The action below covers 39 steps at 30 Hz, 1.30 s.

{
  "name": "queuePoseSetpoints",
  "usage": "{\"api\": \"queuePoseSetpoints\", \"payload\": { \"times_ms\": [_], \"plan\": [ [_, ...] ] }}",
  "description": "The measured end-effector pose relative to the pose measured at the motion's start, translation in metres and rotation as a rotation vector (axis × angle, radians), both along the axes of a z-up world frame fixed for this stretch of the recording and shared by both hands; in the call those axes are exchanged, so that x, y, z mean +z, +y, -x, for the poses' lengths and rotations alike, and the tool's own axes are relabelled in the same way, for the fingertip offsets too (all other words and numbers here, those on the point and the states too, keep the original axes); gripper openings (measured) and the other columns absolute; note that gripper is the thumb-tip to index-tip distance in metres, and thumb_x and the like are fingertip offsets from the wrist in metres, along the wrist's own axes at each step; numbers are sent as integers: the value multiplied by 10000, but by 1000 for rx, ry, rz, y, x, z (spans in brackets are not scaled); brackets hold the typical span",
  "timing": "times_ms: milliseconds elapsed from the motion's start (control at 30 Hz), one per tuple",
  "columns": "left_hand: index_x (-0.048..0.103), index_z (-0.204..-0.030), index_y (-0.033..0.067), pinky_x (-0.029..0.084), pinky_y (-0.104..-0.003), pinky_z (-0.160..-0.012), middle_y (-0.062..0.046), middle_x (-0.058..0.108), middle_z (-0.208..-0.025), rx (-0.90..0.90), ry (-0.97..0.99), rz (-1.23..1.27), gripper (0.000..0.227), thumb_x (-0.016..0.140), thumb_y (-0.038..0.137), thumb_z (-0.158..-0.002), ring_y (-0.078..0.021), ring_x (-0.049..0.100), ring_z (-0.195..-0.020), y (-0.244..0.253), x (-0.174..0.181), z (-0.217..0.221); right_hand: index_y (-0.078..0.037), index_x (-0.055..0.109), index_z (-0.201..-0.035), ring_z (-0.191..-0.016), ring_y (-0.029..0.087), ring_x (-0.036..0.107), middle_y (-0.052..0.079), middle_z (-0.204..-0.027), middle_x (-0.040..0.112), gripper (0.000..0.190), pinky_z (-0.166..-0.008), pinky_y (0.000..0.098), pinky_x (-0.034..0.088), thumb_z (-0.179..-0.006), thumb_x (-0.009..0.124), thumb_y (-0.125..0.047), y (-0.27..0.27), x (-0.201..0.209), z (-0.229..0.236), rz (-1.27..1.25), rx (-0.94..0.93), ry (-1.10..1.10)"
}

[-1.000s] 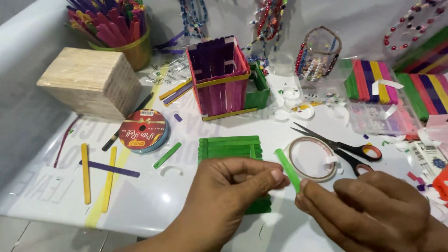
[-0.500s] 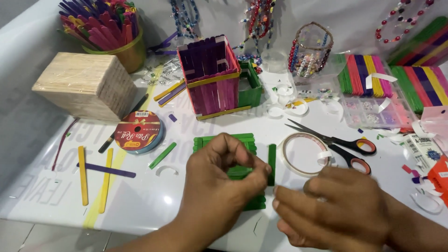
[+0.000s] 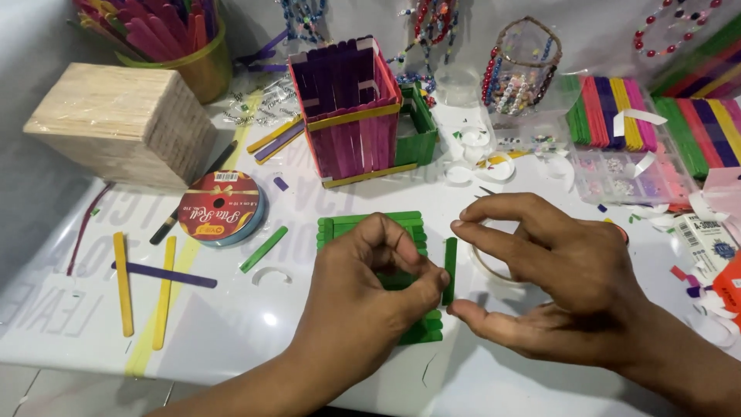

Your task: Constructing a decorative structure using colored popsicle sticks, double-sided tape, and scissors.

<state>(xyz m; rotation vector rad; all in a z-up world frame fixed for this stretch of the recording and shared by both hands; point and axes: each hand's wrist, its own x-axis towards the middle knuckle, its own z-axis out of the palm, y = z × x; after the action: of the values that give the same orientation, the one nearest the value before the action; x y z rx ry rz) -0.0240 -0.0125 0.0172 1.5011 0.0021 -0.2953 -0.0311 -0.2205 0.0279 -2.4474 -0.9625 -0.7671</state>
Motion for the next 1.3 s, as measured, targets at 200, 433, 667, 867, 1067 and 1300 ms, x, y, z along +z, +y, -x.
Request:
{"api": "queuePoseSetpoints", "payload": {
  "times_ms": [200, 433, 667, 867, 1067, 1300],
  "plan": [
    [599, -781, 131, 574, -249, -644, -14, 773, -685, 6, -95, -174, 223, 816, 108, -733, -84, 650, -632, -2, 12, 1, -115, 696, -1154, -554, 138, 532, 80, -1171, 709, 514, -497, 273, 408, -730, 911, -309, -1, 3, 2, 60, -3, -45],
    [604, -748, 121, 510, -264, -538, -16, 692, -619, 22, -65, -223, 300, 903, 105, -753, -94, 588, -539, -3, 11, -1, -112, 742, -1114, -595, 134, 555, 62, -1185, 713, 358, -588, 330, 479, -863, 806, -359, -8, -3, 1, 226, -42, -327],
    [564, -790, 149, 536, -305, -713, -28, 747, -840, -82, -690, -493, 235, 766, 252, -853, -159, 732, -826, 14, 1, -12, -69, 786, -1085, -582, 170, 582, 101, -1175, 752, 356, -481, 329, 412, -909, 818, -376, -18, 4, -4, 350, -52, -482],
    [719, -1023, 65, 515, -477, -906, -119, 750, -1082, -181, -1118, -779, 254, 780, 281, -905, -364, 642, -1061, 71, -8, -42, -53, 788, -1181, -657, 152, 674, 127, -1215, 770, 585, -539, 313, 519, -696, 903, -359, -42, 1, -25, 145, -96, -87],
    [743, -1158, 43, 419, -592, -1080, -203, 696, -1298, -464, -1077, -809, 498, 711, 467, -899, -498, 486, -1370, 78, -29, -52, -4, 741, -1180, -707, 177, 720, 166, -1172, 743, 576, -771, 338, 593, -653, 908, -168, -52, -10, -46, -25, -26, 253],
    [656, -1239, 40, 277, -702, -1119, -225, 645, -1251, -572, -1174, -958, 572, 656, 523, -933, -516, 485, -1363, 71, -48, -47, -31, 714, -1218, -877, 196, 783, 114, -1146, 759, 594, -777, 245, 691, -674, 882, -198, -31, -8, -41, -26, 24, 451]
  ]
}}
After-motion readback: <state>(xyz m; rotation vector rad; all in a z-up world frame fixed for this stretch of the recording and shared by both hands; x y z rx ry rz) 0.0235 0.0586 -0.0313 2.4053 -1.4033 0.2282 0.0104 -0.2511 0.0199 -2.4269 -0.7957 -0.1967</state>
